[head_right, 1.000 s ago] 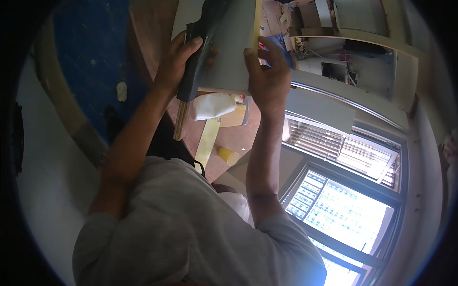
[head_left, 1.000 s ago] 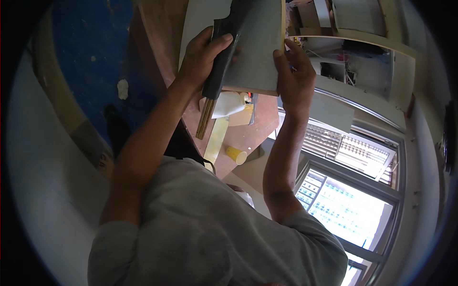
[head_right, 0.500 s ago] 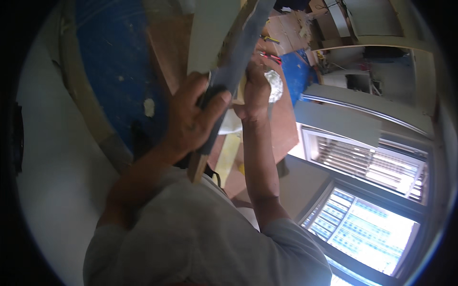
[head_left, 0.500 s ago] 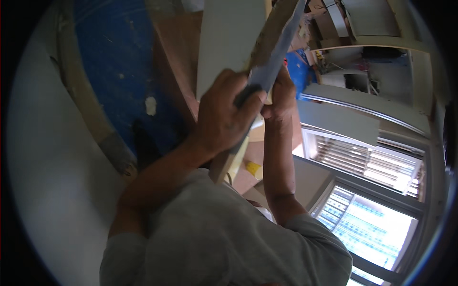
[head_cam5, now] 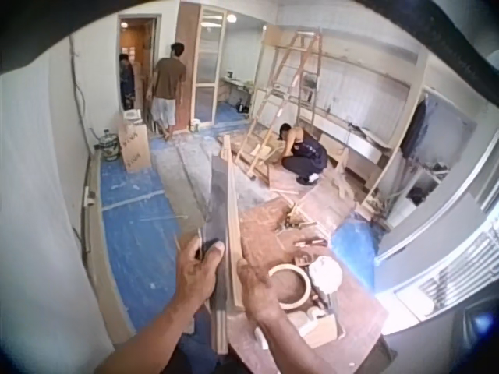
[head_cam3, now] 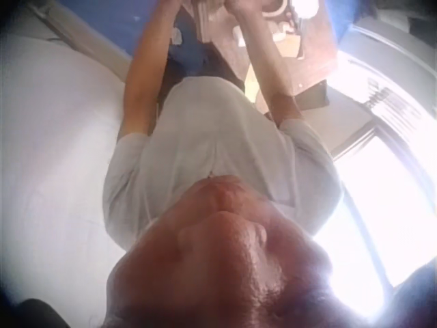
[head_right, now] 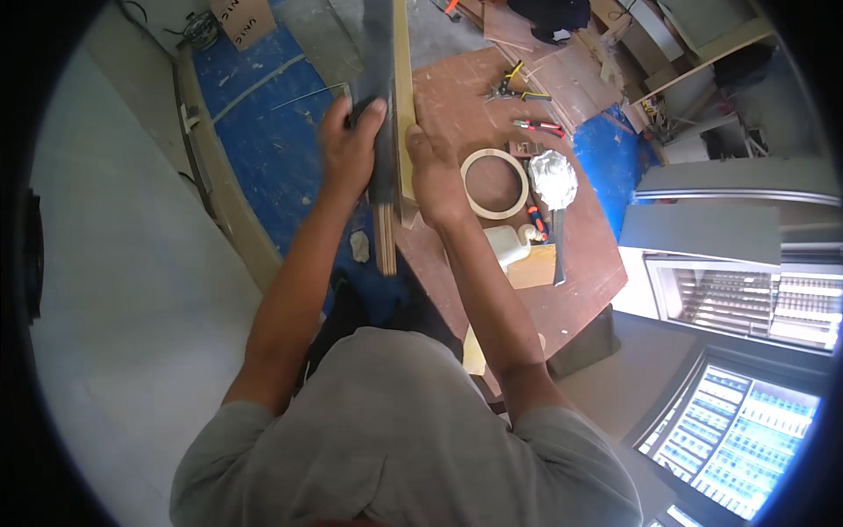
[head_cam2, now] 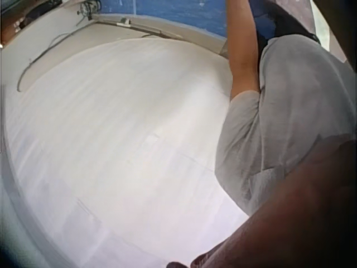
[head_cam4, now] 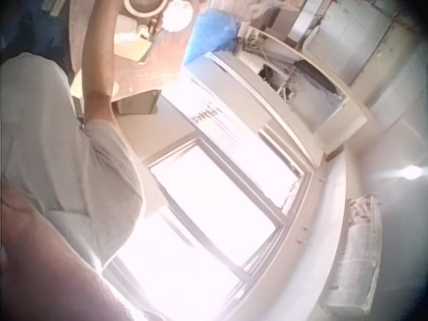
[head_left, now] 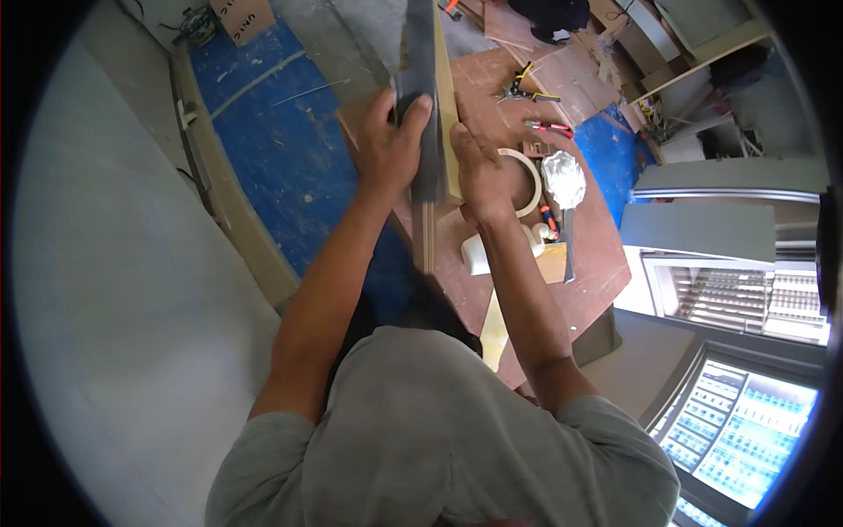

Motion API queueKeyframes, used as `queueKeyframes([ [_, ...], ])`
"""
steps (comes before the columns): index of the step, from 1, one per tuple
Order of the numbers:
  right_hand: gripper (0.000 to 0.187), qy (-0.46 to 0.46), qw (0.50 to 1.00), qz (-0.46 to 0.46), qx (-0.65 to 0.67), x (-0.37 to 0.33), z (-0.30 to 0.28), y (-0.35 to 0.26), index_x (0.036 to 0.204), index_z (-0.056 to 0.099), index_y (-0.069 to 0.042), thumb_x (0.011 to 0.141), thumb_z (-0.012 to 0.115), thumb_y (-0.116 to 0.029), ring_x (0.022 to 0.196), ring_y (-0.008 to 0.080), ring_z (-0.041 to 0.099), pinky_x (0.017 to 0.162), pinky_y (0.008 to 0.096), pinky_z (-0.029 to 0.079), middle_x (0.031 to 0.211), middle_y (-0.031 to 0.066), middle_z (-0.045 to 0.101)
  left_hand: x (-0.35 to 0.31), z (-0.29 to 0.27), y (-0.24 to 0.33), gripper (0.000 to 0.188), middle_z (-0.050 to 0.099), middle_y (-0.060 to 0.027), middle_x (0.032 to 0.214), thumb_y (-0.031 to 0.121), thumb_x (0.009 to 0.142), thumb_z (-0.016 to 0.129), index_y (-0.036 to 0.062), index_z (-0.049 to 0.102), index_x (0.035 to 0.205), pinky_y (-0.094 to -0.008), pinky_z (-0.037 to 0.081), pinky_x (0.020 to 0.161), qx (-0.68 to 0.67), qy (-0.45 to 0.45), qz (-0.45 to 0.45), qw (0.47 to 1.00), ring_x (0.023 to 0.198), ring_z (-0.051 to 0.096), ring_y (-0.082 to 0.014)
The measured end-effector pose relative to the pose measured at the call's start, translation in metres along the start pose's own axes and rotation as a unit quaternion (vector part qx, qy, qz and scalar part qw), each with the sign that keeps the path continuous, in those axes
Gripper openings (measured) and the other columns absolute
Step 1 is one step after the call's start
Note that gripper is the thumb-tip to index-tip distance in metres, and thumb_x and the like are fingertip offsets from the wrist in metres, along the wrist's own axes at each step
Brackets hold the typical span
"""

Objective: The person sands the edge of a wood panel using a sanding block and then wipes the sanded surface with a cloth.

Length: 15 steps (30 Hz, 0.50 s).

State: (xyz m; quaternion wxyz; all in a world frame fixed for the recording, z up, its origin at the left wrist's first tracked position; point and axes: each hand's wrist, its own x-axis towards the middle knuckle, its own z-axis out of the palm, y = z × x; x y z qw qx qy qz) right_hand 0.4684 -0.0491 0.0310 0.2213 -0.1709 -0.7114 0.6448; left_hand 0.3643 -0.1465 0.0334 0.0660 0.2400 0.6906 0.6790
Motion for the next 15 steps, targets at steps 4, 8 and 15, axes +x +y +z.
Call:
queueKeyframes([
  [4, 0.055, 0.022, 0.998, 0.046, 0.048, -0.013, 0.004, -0.014, 0.158, 0.038, 0.008, 0.113, 0.039, -0.024, 0.145, 0.0263, 0.048, 0.119, 0.0340, 0.036, 0.155, 0.0221, 0.052, -0.081, -0.017, 0.029, 0.025, 0.066, -0.0138, 0.090, 0.023, 0.096, 0.073, -0.0007, 0.068, 0.102, -0.0388, 0.050, 0.075, 0.005, -0.035, 0.017, 0.999, 0.079, 0.063, -0.0266],
  [8, 0.052, 0.012, 0.994, 0.108, -0.032, -0.015, -0.007, -0.013, 0.152, 0.047, 0.008, 0.113, 0.043, -0.026, 0.132, 0.0264, 0.058, 0.112, 0.0361, 0.043, 0.144, 0.0188, 0.061, -0.077, 0.005, 0.019, 0.027, 0.066, -0.0144, 0.088, 0.025, 0.096, 0.072, -0.0007, 0.068, 0.101, -0.0382, 0.050, 0.075, -0.012, 0.004, 0.119, 0.993, 0.078, 0.063, -0.0267],
  [15, 0.047, 0.035, 0.997, -0.009, -0.071, -0.012, 0.004, -0.007, 0.152, 0.050, 0.003, 0.113, 0.043, -0.021, 0.132, 0.0304, 0.058, 0.114, 0.0369, 0.042, 0.138, 0.0213, 0.064, 0.009, -0.006, -0.022, 0.028, 0.068, -0.0092, 0.085, 0.029, 0.097, 0.072, 0.0013, 0.070, 0.098, -0.0351, 0.051, 0.075, -0.068, 0.053, 0.001, 0.996, 0.078, 0.062, -0.0173],
])
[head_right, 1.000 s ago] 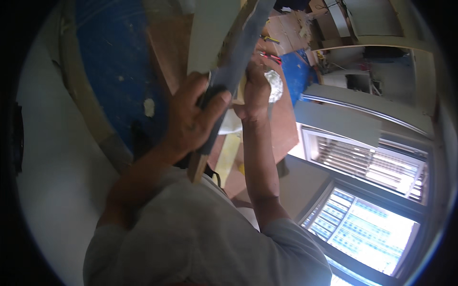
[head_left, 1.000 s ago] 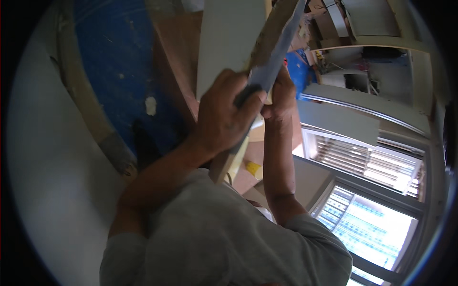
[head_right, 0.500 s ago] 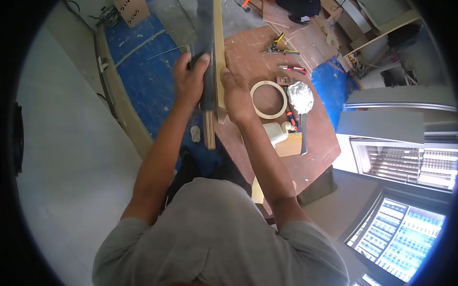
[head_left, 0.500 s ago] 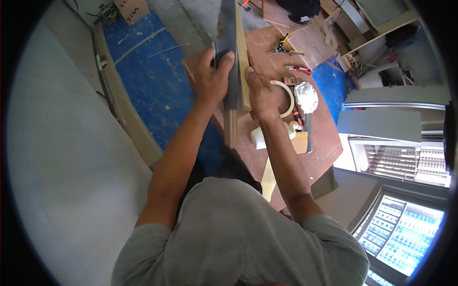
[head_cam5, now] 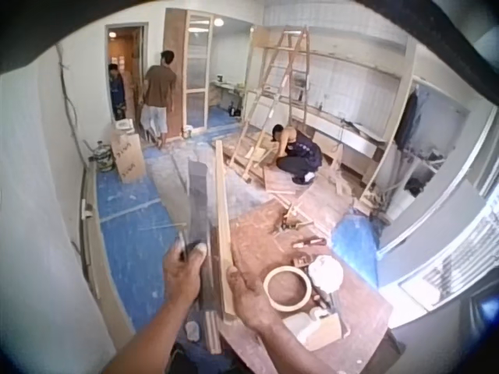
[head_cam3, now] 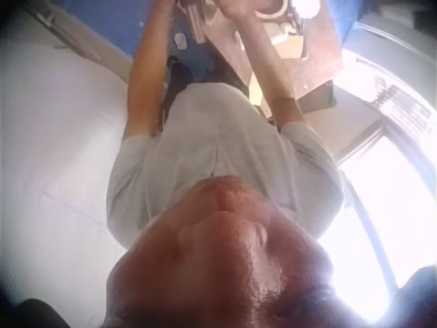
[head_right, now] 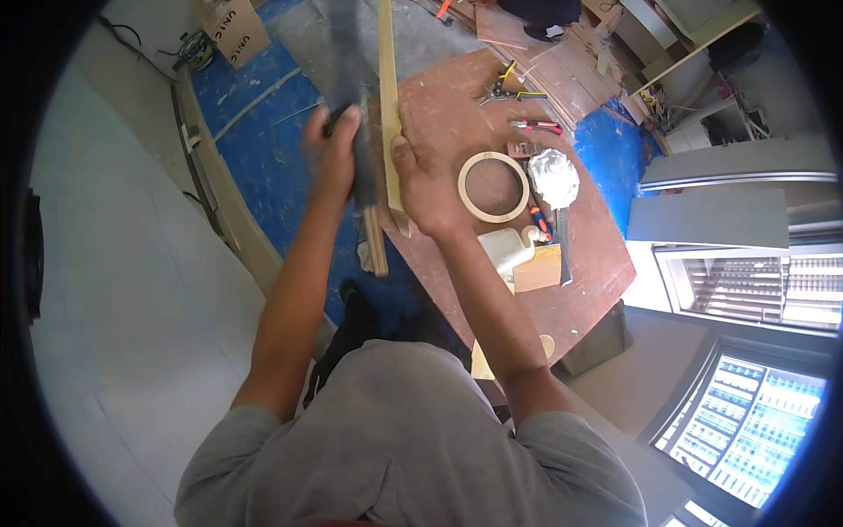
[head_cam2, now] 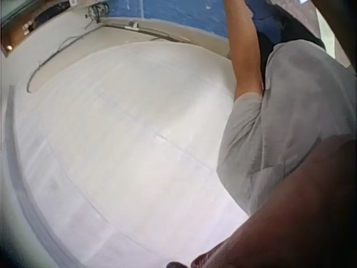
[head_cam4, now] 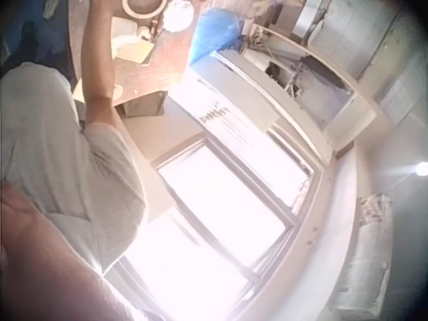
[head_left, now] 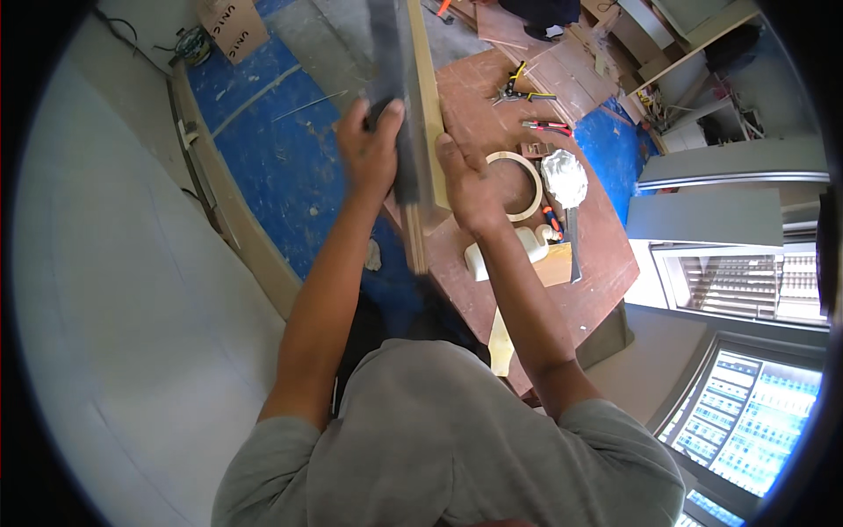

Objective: The person sands the edge of a wood panel using a sanding block and then wipes the sanded surface with a cloth.

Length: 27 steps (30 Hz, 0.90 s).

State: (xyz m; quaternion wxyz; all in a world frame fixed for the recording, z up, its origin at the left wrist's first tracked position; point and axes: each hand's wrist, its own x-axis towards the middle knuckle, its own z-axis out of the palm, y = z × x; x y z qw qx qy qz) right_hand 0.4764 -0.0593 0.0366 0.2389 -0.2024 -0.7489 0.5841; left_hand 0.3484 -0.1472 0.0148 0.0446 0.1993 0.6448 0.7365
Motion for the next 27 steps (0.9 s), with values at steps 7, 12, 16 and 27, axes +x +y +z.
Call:
queueKeyframes([
  [7, 0.056, -0.044, 0.999, -0.004, 0.022, 0.006, -0.010, 0.014, 0.163, 0.031, 0.001, 0.113, 0.039, -0.021, 0.151, 0.0314, 0.041, 0.124, 0.0387, 0.032, 0.161, 0.0232, 0.044, -0.062, 0.001, 0.031, 0.023, 0.069, -0.0088, 0.092, 0.019, 0.098, 0.073, 0.0005, 0.072, 0.112, -0.0340, 0.052, 0.077, -0.004, -0.099, 0.039, 0.994, 0.084, 0.065, -0.0179],
  [12, 0.056, -0.048, 0.998, -0.025, -0.028, 0.010, -0.008, 0.001, 0.161, 0.033, 0.005, 0.111, 0.042, -0.016, 0.155, 0.0338, 0.035, 0.127, 0.0391, 0.026, 0.163, 0.0254, 0.041, 0.045, 0.028, -0.025, 0.025, 0.068, -0.0086, 0.087, 0.027, 0.101, 0.068, 0.0017, 0.069, 0.104, -0.0355, 0.052, 0.075, 0.017, -0.063, -0.001, 0.998, 0.080, 0.065, -0.0173],
  [16, 0.057, -0.004, 0.989, -0.129, -0.070, 0.026, -0.003, 0.012, 0.160, 0.036, 0.006, 0.106, 0.046, -0.012, 0.152, 0.0330, 0.039, 0.125, 0.0390, 0.029, 0.159, 0.0254, 0.045, 0.036, 0.010, -0.023, 0.031, 0.068, -0.0066, 0.097, 0.027, 0.103, 0.063, 0.0042, 0.064, 0.124, -0.0313, 0.056, 0.070, -0.226, 0.030, -0.109, 0.968, 0.074, 0.067, -0.0154],
  [27, 0.053, -0.028, 0.997, 0.038, 0.065, 0.070, 0.008, 0.013, 0.162, 0.038, -0.001, 0.114, 0.041, -0.022, 0.129, 0.0210, 0.056, 0.110, 0.0321, 0.044, 0.146, 0.0171, 0.058, -0.036, -0.027, -0.007, 0.025, 0.071, -0.0102, 0.102, 0.020, 0.102, 0.066, 0.0021, 0.063, 0.120, -0.0309, 0.059, 0.076, -0.265, -0.083, -0.171, 0.945, 0.083, 0.071, -0.0185],
])
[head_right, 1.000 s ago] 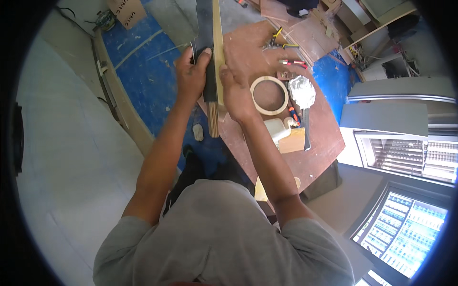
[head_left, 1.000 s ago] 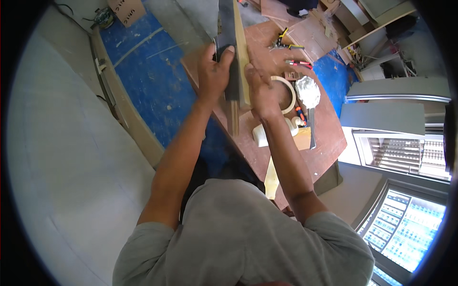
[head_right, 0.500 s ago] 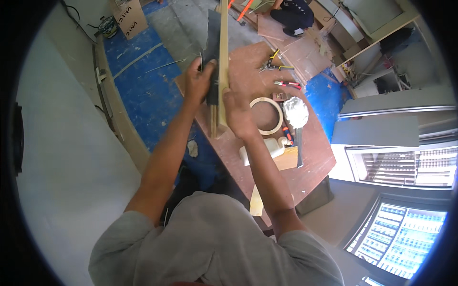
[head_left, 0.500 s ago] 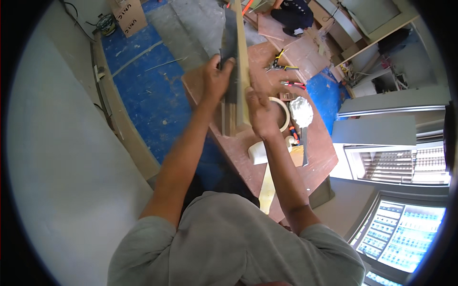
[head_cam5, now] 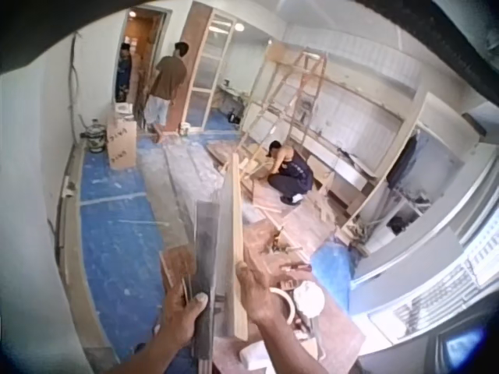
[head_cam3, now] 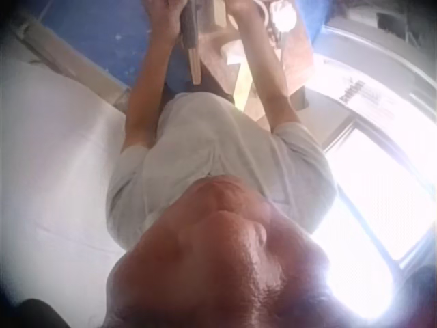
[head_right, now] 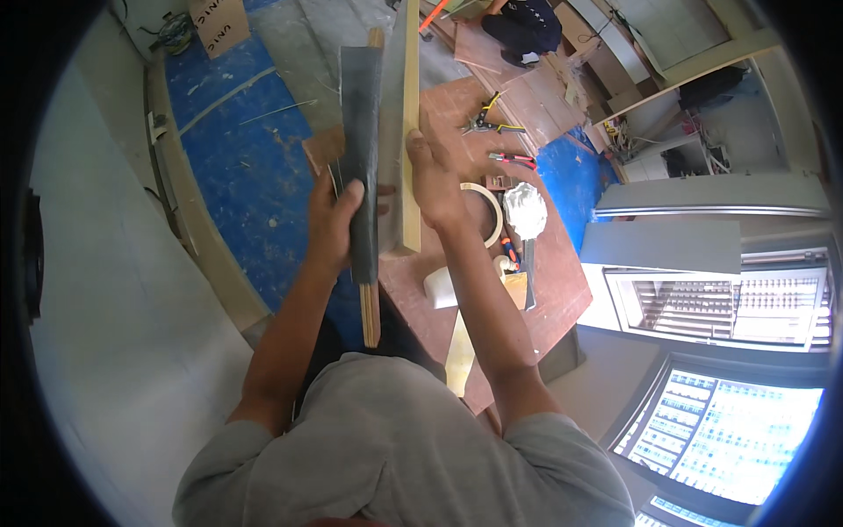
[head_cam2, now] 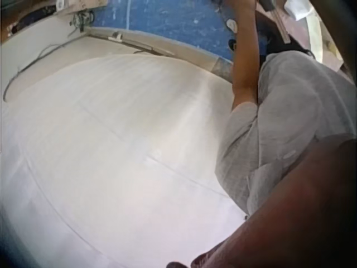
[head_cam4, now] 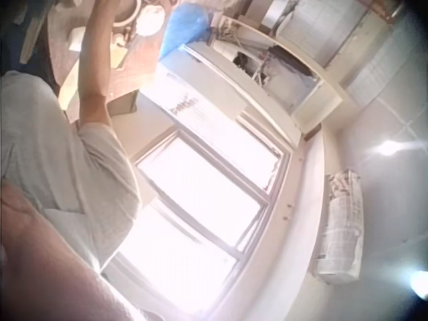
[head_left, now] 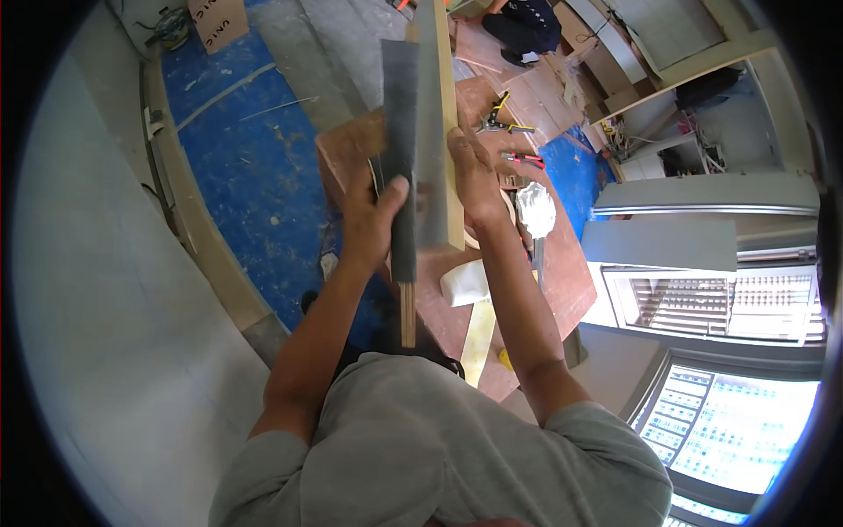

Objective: The person sands the edge of a wood panel using a sanding block and then wipes the sanded surface with a cloth.

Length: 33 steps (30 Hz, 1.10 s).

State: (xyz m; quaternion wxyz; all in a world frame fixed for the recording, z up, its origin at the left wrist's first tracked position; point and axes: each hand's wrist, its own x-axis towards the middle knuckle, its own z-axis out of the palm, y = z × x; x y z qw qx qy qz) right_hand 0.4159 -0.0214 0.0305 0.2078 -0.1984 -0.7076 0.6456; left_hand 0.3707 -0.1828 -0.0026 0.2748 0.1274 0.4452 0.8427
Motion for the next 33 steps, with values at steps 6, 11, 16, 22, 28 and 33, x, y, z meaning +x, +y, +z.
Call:
queueKeyframes([
  [6, 0.053, 0.019, 0.993, 0.101, 0.062, -0.011, 0.012, -0.024, 0.163, 0.036, -0.001, 0.115, 0.036, -0.024, 0.132, 0.0203, 0.053, 0.113, 0.0322, 0.041, 0.148, 0.0154, 0.056, -0.017, 0.011, 0.006, 0.023, 0.069, -0.0126, 0.104, 0.019, 0.098, 0.072, 0.0001, 0.066, 0.111, -0.0348, 0.053, 0.083, 0.301, -0.053, 0.090, 0.948, 0.092, 0.067, -0.0214],
  [11, 0.054, 0.025, 0.999, 0.029, -0.024, -0.005, 0.003, -0.005, 0.161, 0.037, 0.001, 0.114, 0.036, -0.025, 0.117, 0.0208, 0.061, 0.105, 0.0340, 0.047, 0.133, 0.0147, 0.064, 0.068, 0.031, 0.013, 0.025, 0.065, -0.0157, 0.084, 0.023, 0.098, 0.070, -0.0009, 0.066, 0.099, -0.0407, 0.051, 0.073, 0.272, -0.031, 0.180, 0.945, 0.075, 0.064, -0.0310],
  [16, 0.064, 0.011, 0.998, -0.032, -0.047, -0.003, 0.002, -0.002, 0.165, 0.027, 0.003, 0.111, 0.042, -0.027, 0.146, 0.0245, 0.043, 0.122, 0.0333, 0.031, 0.159, 0.0188, 0.047, 0.132, 0.016, 0.009, 0.026, 0.068, -0.0106, 0.082, 0.026, 0.097, 0.072, 0.0001, 0.068, 0.099, -0.0374, 0.051, 0.070, 0.230, -0.022, 0.141, 0.963, 0.075, 0.064, -0.0192],
  [22, 0.062, -0.013, 0.999, 0.013, 0.044, -0.003, -0.004, 0.000, 0.165, 0.023, 0.005, 0.113, 0.042, -0.023, 0.144, 0.0262, 0.045, 0.122, 0.0350, 0.032, 0.158, 0.0209, 0.048, 0.016, 0.016, 0.026, 0.023, 0.070, -0.0111, 0.091, 0.020, 0.097, 0.072, 0.0003, 0.070, 0.109, -0.0338, 0.052, 0.074, 0.323, -0.071, 0.164, 0.929, 0.081, 0.065, -0.0187],
  [28, 0.058, 0.009, 0.982, 0.186, 0.012, -0.011, -0.005, -0.036, 0.162, 0.033, 0.004, 0.113, 0.043, -0.025, 0.140, 0.0250, 0.050, 0.121, 0.0353, 0.034, 0.153, 0.0213, 0.054, 0.079, 0.021, 0.007, 0.021, 0.070, -0.0102, 0.093, 0.017, 0.099, 0.071, -0.0011, 0.068, 0.108, -0.0341, 0.052, 0.075, 0.312, -0.068, 0.150, 0.936, 0.082, 0.063, -0.0148],
  [33, 0.060, 0.019, 0.997, -0.042, -0.056, 0.003, 0.005, 0.014, 0.161, 0.037, 0.004, 0.110, 0.048, -0.025, 0.148, 0.0259, 0.043, 0.124, 0.0337, 0.029, 0.160, 0.0190, 0.048, 0.128, 0.019, 0.022, 0.023, 0.069, -0.0049, 0.098, 0.018, 0.099, 0.071, 0.0012, 0.067, 0.114, -0.0312, 0.051, 0.077, 0.149, 0.010, 0.112, 0.982, 0.087, 0.061, -0.0130],
])
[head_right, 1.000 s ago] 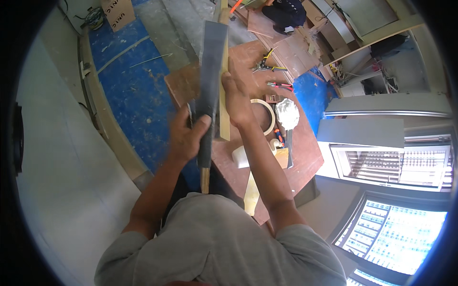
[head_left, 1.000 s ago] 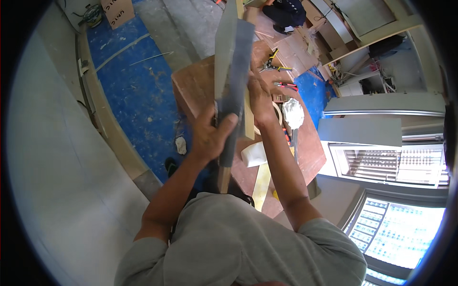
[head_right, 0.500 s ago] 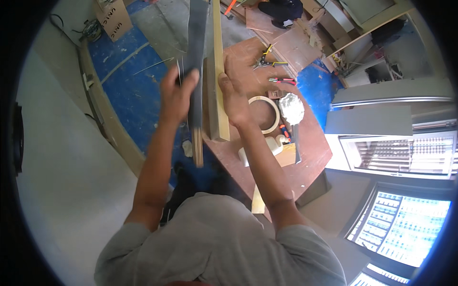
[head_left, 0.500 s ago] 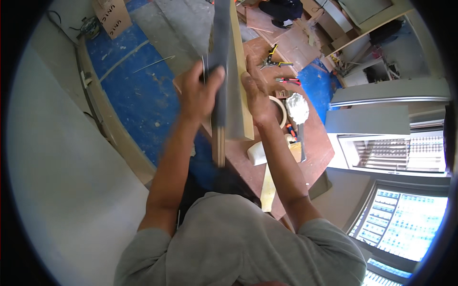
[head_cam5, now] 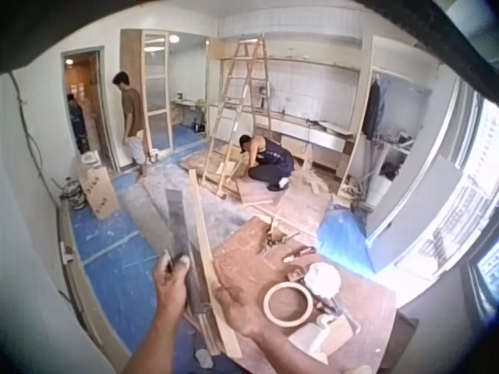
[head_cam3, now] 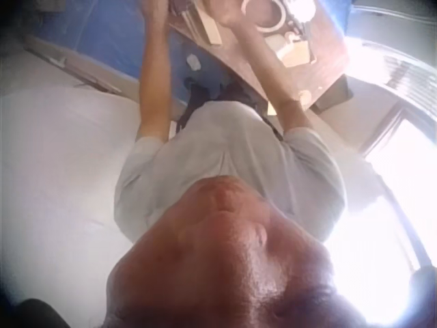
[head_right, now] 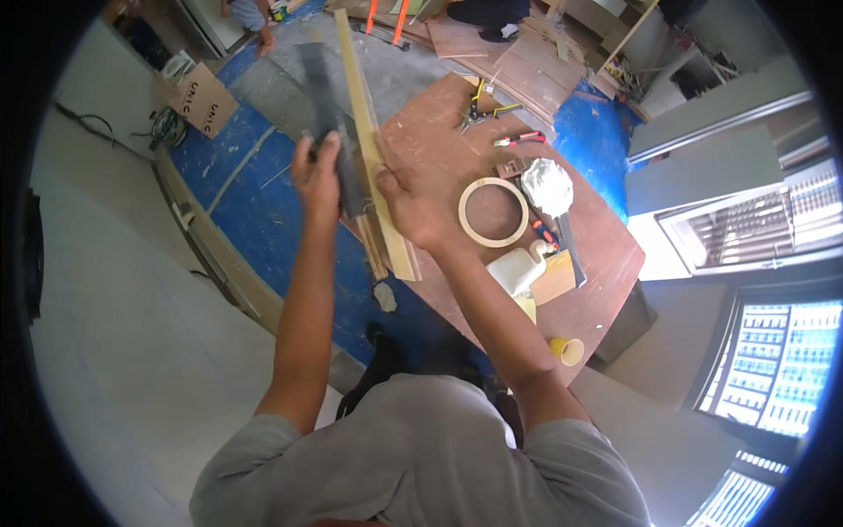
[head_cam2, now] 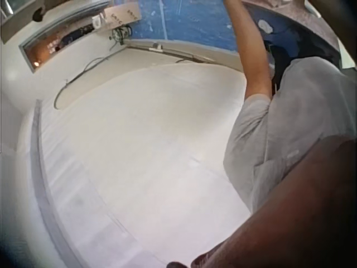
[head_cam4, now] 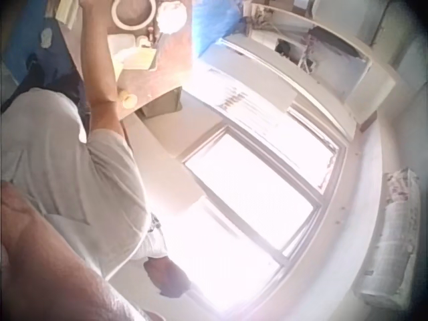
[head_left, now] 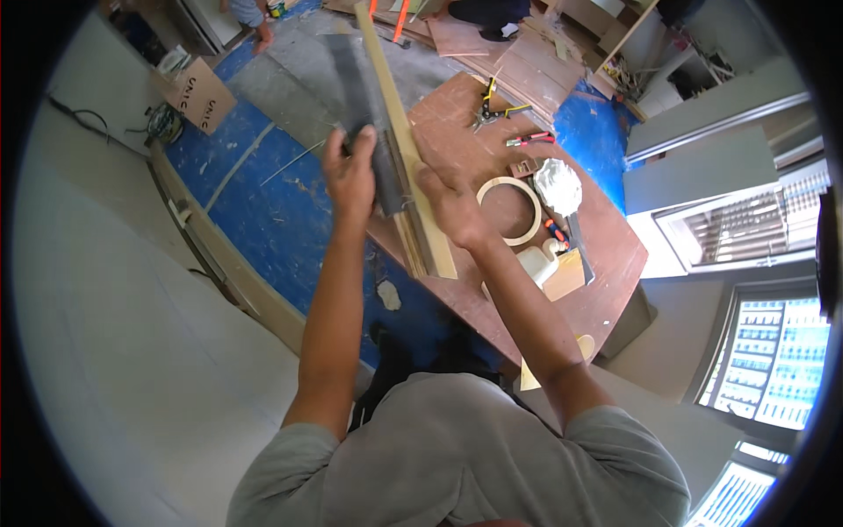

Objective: The person sands the edge of a wood panel using a sanding block and then wipes the sanded surface with a cloth.

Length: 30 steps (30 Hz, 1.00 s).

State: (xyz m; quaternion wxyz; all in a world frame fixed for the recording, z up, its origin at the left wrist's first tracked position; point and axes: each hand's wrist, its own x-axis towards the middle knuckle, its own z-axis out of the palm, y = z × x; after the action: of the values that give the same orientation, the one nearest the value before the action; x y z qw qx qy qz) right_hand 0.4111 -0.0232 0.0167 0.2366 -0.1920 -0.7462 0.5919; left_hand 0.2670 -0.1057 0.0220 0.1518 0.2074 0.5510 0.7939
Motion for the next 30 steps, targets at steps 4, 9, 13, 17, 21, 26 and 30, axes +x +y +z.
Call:
queueKeyframes([
  [4, 0.062, -0.004, 1.000, 0.019, 0.022, 0.008, 0.004, -0.009, 0.162, 0.035, 0.002, 0.107, 0.047, -0.025, 0.156, 0.0343, 0.034, 0.128, 0.0381, 0.025, 0.166, 0.0262, 0.037, -0.047, -0.027, 0.013, 0.027, 0.066, -0.0027, 0.105, 0.020, 0.098, 0.071, 0.0023, 0.065, 0.118, -0.0301, 0.050, 0.081, 0.013, -0.011, -0.020, 1.000, 0.092, 0.059, -0.0123],
  [9, 0.061, -0.005, 1.000, -0.002, 0.007, 0.021, 0.010, -0.009, 0.162, 0.035, 0.001, 0.108, 0.045, -0.026, 0.157, 0.0338, 0.032, 0.128, 0.0381, 0.024, 0.167, 0.0254, 0.036, -0.094, -0.043, 0.026, 0.032, 0.065, -0.0029, 0.106, 0.021, 0.097, 0.070, 0.0023, 0.063, 0.122, -0.0294, 0.050, 0.081, 0.076, -0.092, -0.037, 0.992, 0.094, 0.059, -0.0113],
  [13, 0.057, -0.004, 0.997, 0.027, 0.075, 0.033, 0.019, -0.013, 0.161, 0.038, 0.000, 0.111, 0.042, -0.027, 0.153, 0.0343, 0.038, 0.125, 0.0380, 0.029, 0.163, 0.0253, 0.042, -0.109, -0.028, 0.039, 0.027, 0.064, -0.0009, 0.103, 0.018, 0.098, 0.069, 0.0021, 0.064, 0.120, -0.0271, 0.048, 0.082, 0.112, -0.122, 0.011, 0.986, 0.089, 0.057, -0.0094],
  [17, 0.055, -0.008, 0.989, 0.081, 0.124, 0.032, 0.013, 0.002, 0.163, 0.037, -0.003, 0.115, 0.040, -0.031, 0.146, 0.0317, 0.047, 0.120, 0.0375, 0.036, 0.156, 0.0237, 0.051, -0.100, -0.024, 0.029, 0.025, 0.068, -0.0075, 0.103, 0.015, 0.098, 0.070, 0.0003, 0.067, 0.118, -0.0320, 0.051, 0.082, 0.174, -0.144, 0.089, 0.970, 0.090, 0.062, -0.0174],
  [21, 0.057, -0.006, 0.999, 0.024, 0.036, 0.032, 0.007, 0.011, 0.164, 0.037, -0.005, 0.115, 0.042, -0.033, 0.141, 0.0273, 0.051, 0.117, 0.0358, 0.039, 0.152, 0.0215, 0.056, -0.036, -0.001, 0.017, 0.024, 0.068, -0.0090, 0.091, 0.020, 0.099, 0.071, -0.0006, 0.068, 0.111, -0.0355, 0.052, 0.077, 0.167, -0.088, 0.078, 0.979, 0.083, 0.063, -0.0185],
  [26, 0.056, 0.016, 0.999, 0.024, 0.015, 0.028, 0.004, -0.007, 0.163, 0.039, -0.002, 0.115, 0.045, -0.032, 0.135, 0.0269, 0.055, 0.115, 0.0351, 0.039, 0.146, 0.0219, 0.060, 0.028, -0.009, -0.009, 0.027, 0.069, -0.0104, 0.090, 0.025, 0.100, 0.071, -0.0007, 0.065, 0.105, -0.0361, 0.051, 0.076, 0.161, -0.066, 0.122, 0.977, 0.079, 0.062, -0.0174],
  [30, 0.054, -0.005, 0.999, 0.034, 0.037, 0.036, -0.012, 0.014, 0.162, 0.039, -0.001, 0.115, 0.043, -0.028, 0.132, 0.0252, 0.055, 0.115, 0.0343, 0.040, 0.149, 0.0195, 0.058, -0.062, -0.012, 0.029, 0.024, 0.066, -0.0140, 0.094, 0.018, 0.097, 0.070, -0.0008, 0.066, 0.111, -0.0387, 0.052, 0.083, 0.101, -0.142, 0.079, 0.982, 0.089, 0.065, -0.0231],
])
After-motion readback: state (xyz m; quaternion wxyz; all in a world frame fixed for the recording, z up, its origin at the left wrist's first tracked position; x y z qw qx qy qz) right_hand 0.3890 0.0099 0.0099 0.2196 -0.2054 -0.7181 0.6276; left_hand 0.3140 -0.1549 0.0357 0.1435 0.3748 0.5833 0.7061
